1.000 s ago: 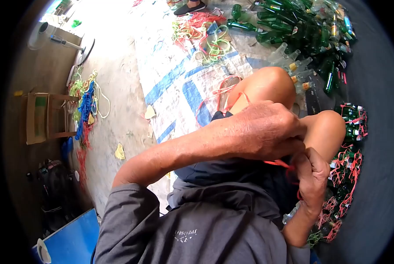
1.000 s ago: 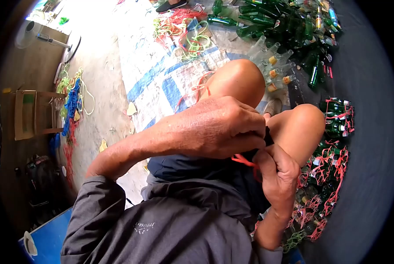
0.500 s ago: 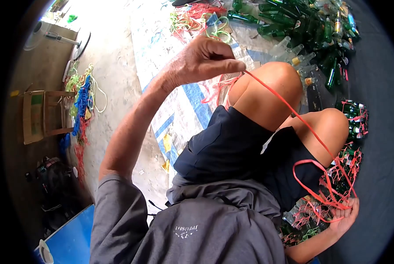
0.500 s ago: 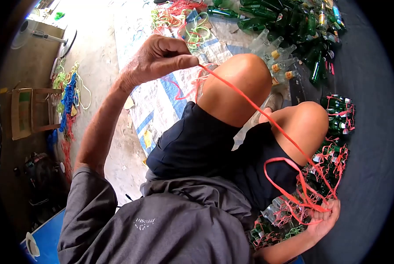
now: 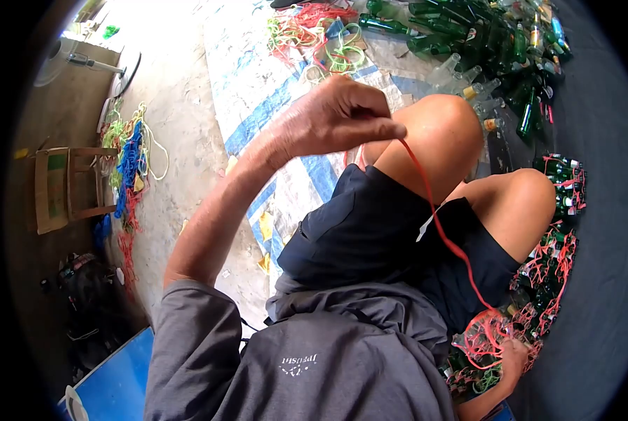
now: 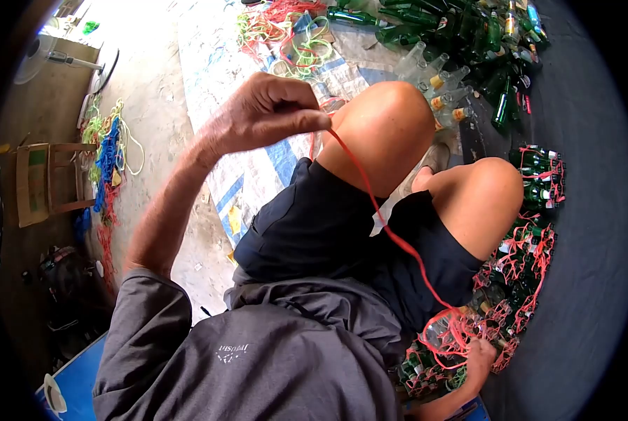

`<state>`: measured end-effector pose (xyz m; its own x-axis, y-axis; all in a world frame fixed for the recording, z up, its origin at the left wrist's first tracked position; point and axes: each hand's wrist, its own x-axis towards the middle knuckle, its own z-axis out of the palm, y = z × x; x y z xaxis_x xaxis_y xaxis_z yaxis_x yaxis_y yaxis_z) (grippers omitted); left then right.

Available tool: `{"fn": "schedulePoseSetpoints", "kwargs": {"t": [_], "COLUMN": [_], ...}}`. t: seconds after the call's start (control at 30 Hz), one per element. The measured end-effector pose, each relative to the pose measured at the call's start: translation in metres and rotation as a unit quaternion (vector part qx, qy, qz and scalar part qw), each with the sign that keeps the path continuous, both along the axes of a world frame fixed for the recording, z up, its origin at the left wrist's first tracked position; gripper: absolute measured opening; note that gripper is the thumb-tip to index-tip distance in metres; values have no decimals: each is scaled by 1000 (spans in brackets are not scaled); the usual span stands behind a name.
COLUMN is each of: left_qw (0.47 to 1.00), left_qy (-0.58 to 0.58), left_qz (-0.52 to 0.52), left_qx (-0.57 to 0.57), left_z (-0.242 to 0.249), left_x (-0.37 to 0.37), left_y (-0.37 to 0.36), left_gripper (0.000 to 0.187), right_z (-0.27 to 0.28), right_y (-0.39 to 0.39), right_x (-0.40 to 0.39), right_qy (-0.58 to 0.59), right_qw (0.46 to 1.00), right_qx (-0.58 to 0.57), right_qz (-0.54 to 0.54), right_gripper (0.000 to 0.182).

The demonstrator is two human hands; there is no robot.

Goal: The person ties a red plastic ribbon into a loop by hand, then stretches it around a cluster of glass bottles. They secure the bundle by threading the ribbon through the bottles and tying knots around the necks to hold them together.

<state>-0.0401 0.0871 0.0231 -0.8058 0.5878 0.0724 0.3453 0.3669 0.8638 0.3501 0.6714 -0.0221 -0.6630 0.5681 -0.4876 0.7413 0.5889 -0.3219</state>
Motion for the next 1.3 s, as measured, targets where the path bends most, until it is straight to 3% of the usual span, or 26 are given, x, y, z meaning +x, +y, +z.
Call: {"fn": "schedulePoseSetpoints", "kwargs": {"t": [0.03, 0.1, 0.13, 0.17, 0.2, 0.3, 0.37, 0.5, 0.63, 0.7, 0.77, 0.8, 0.87, 0.97, 1.03, 1.17, 1.3], "left_qw": [999, 1000, 1000, 999, 1000, 997, 994, 987, 981, 983, 983, 984, 984, 988, 994, 996, 998], "left_qy": [-24, 1, 14, 27, -13, 38, 64, 111, 155, 145, 147, 137, 115, 85, 54, 76, 53], "left_qz": [6, 8, 2, -4, -17, -60, -87, -112, -114, -108, -105, -110, -124, -120, -93, -29, 46], "left_qx": [23, -4, 9, 22, 12, 25, 6, 24, 10, 21, 34, 39, 49, 49, 36, 33, -7], "left_z": [3, 7, 5, 3, 10, 1, -7, -13, -12, -13, -11, -11, -12, -17, -20, -34, -39], "left_x": [9, 26, 34, 43, 53, 79, 93, 111, 118, 121, 117, 114, 109, 100, 91, 71, 61], "left_y": [8, 22, 30, 37, 43, 65, 84, 113, 124, 124, 120, 116, 105, 84, 67, 36, 14], "left_gripper": [30, 24, 22, 19, 19, 15, 15, 17, 21, 19, 19, 19, 18, 18, 18, 13, 15], "right_z": [-16, -30, -2, -33, -38, 9, 33, 63, 72, 71, 65, 60, 65, 71, 65, 67, 75], "right_y": [-2, -12, -73, -39, -43, -112, -156, -231, -261, -266, -266, -270, -266, -256, -230, -175, -115], "right_x": [5, 8, -38, -10, -6, -65, -103, -169, -192, -198, -196, -197, -195, -190, -178, -160, -127], "right_qy": [31, -28, -77, -127, -57, 33, 143, 319, 356, 330, 258, 307, 250, 230, 210, 280, 284], "right_qw": [999, 994, 991, 985, 983, 970, 966, 899, 861, 858, 894, 877, 891, 907, 931, 907, 909], "right_qx": [-23, -99, -106, -114, -23, 78, 76, 65, 1, -40, -220, -194, -209, -195, -233, -310, -299], "right_qz": [0, 32, 18, 4, 175, 227, 202, 292, 363, 391, 293, 316, 316, 295, 187, 49, -68], "right_gripper": [24, 14, 14, 14, 21, 37, 52, 65, 57, 38, 31, 21, 16, 17, 20, 24, 24]}}
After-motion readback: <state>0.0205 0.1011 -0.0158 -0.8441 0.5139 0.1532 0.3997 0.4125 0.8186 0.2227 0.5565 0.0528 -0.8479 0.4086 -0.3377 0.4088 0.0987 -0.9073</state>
